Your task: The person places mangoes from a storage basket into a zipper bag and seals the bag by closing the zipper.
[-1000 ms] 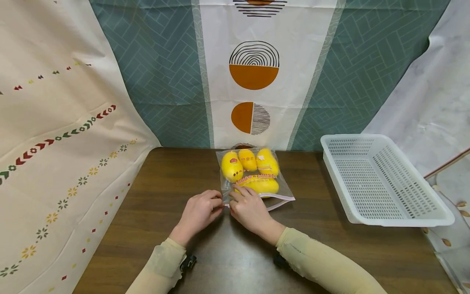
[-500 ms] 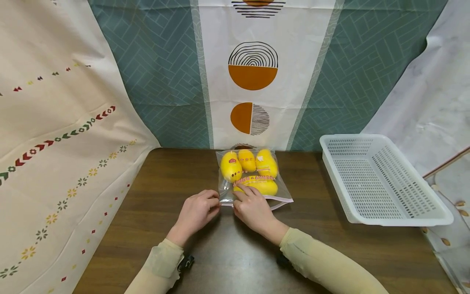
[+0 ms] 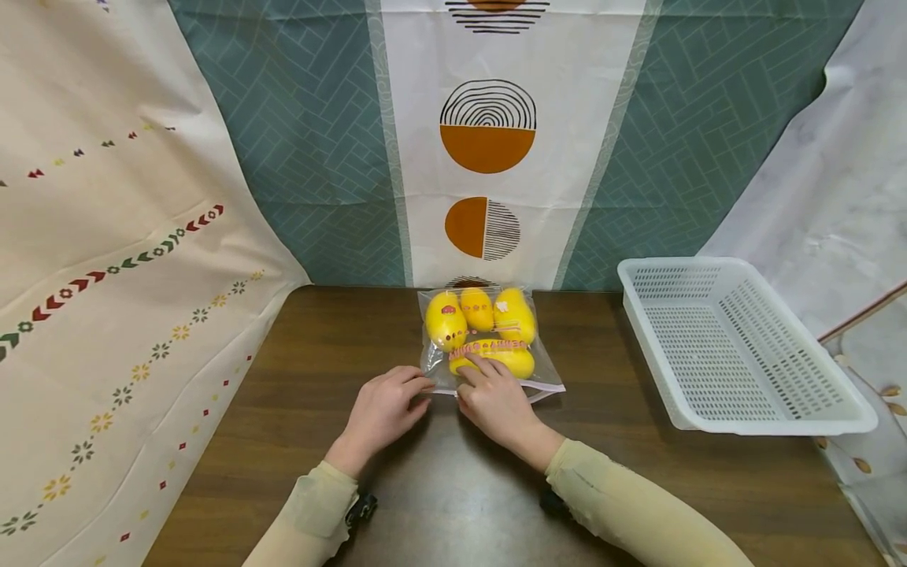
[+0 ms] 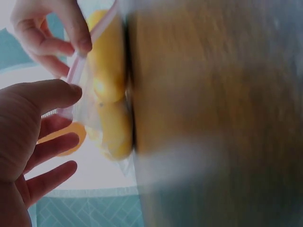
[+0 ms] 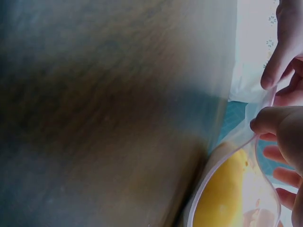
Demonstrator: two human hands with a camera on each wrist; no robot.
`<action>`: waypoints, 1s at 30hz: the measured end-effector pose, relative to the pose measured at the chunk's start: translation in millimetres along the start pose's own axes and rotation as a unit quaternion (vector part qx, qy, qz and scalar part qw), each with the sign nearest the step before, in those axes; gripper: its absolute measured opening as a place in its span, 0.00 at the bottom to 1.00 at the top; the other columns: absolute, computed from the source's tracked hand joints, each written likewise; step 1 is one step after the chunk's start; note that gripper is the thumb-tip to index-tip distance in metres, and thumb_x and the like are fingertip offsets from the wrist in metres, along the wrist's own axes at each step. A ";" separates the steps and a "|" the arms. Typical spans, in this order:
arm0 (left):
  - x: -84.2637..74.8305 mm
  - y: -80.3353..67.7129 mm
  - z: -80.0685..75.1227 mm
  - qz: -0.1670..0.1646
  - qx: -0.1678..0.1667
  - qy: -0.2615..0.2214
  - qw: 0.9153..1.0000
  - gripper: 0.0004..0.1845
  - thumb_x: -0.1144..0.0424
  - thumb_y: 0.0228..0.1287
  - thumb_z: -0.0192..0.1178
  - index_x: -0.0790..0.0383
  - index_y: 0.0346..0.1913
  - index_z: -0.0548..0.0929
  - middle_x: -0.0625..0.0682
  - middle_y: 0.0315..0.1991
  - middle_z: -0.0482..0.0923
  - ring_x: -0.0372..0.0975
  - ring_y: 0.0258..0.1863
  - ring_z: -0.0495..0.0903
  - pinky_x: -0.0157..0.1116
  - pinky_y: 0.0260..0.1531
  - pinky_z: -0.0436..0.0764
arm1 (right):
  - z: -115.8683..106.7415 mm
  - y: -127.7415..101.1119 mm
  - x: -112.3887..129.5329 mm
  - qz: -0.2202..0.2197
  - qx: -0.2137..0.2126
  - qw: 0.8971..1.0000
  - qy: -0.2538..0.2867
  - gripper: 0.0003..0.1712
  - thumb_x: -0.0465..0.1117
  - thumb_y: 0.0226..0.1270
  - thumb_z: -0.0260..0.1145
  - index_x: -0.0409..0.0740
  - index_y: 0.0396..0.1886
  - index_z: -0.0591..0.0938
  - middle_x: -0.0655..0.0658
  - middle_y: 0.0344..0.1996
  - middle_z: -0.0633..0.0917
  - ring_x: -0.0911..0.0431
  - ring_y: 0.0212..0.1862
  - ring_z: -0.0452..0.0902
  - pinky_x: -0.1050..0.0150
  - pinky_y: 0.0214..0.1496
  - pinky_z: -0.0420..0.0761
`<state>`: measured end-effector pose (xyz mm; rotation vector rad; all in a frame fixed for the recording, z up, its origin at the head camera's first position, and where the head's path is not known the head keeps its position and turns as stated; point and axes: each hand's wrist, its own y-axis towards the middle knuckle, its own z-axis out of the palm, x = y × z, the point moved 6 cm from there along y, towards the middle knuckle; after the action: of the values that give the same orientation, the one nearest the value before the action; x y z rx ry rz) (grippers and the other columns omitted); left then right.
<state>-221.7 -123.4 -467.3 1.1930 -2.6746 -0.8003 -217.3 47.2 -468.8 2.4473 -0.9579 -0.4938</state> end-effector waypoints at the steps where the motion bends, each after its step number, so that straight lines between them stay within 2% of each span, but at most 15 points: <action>1: -2.2 0.9 0.9 0.006 0.000 -0.002 1.000 0.16 0.63 0.55 0.83 0.57 0.47 0.93 0.50 0.48 0.88 0.42 0.46 0.87 0.41 0.45 0.88 | -0.4 0.2 -0.2 0.000 -0.003 1.000 0.000 0.06 0.43 0.59 0.81 0.46 0.31 0.92 0.46 0.50 0.90 0.44 0.65 0.81 0.48 0.61 0.81; 3: -6.4 2.2 2.9 0.018 -0.001 -0.003 1.000 0.18 0.63 0.54 0.83 0.58 0.49 0.93 0.50 0.48 0.89 0.42 0.48 0.88 0.41 0.47 0.88 | -0.9 0.6 -0.2 -0.002 -0.010 1.000 -0.001 0.06 0.43 0.59 0.81 0.47 0.30 0.92 0.46 0.50 0.90 0.44 0.65 0.81 0.48 0.61 0.81; 6: -10.5 3.4 4.3 0.027 -0.007 -0.001 1.000 0.14 0.64 0.53 0.84 0.58 0.44 0.95 0.49 0.45 0.90 0.41 0.46 0.88 0.41 0.48 0.87 | -1.4 1.2 0.4 -0.003 -0.012 1.000 0.001 0.06 0.43 0.59 0.81 0.47 0.30 0.92 0.45 0.51 0.90 0.44 0.66 0.81 0.48 0.61 0.81; 10: -11.7 4.3 4.5 0.021 -0.011 0.010 1.000 0.12 0.65 0.50 0.86 0.58 0.39 0.95 0.47 0.40 0.91 0.42 0.43 0.88 0.42 0.48 0.87 | -1.3 0.9 0.9 -0.003 -0.008 1.000 0.001 0.06 0.43 0.60 0.81 0.47 0.30 0.93 0.45 0.51 0.89 0.44 0.66 0.80 0.48 0.61 0.81; 17: -10.8 5.3 3.4 0.017 -0.006 0.031 0.999 0.12 0.65 0.49 0.86 0.58 0.37 0.96 0.47 0.37 0.90 0.42 0.44 0.89 0.43 0.51 0.87 | -2.7 -2.7 -1.8 0.000 -0.008 1.000 -0.003 0.05 0.43 0.58 0.81 0.48 0.29 0.93 0.46 0.51 0.89 0.44 0.66 0.80 0.48 0.62 0.80; 30: -1.9 1.3 -2.9 0.002 -0.018 0.028 0.999 0.10 0.67 0.50 0.85 0.59 0.35 0.95 0.48 0.34 0.89 0.42 0.37 0.87 0.43 0.46 0.88 | -2.7 -13.9 -13.6 0.015 0.007 1.000 0.007 0.04 0.41 0.60 0.80 0.48 0.28 0.92 0.45 0.52 0.90 0.42 0.68 0.79 0.46 0.64 0.80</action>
<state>-220.4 -122.5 -464.0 1.1843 -2.6046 -0.7989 -217.9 66.6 -471.9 2.4411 -0.9941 -0.4597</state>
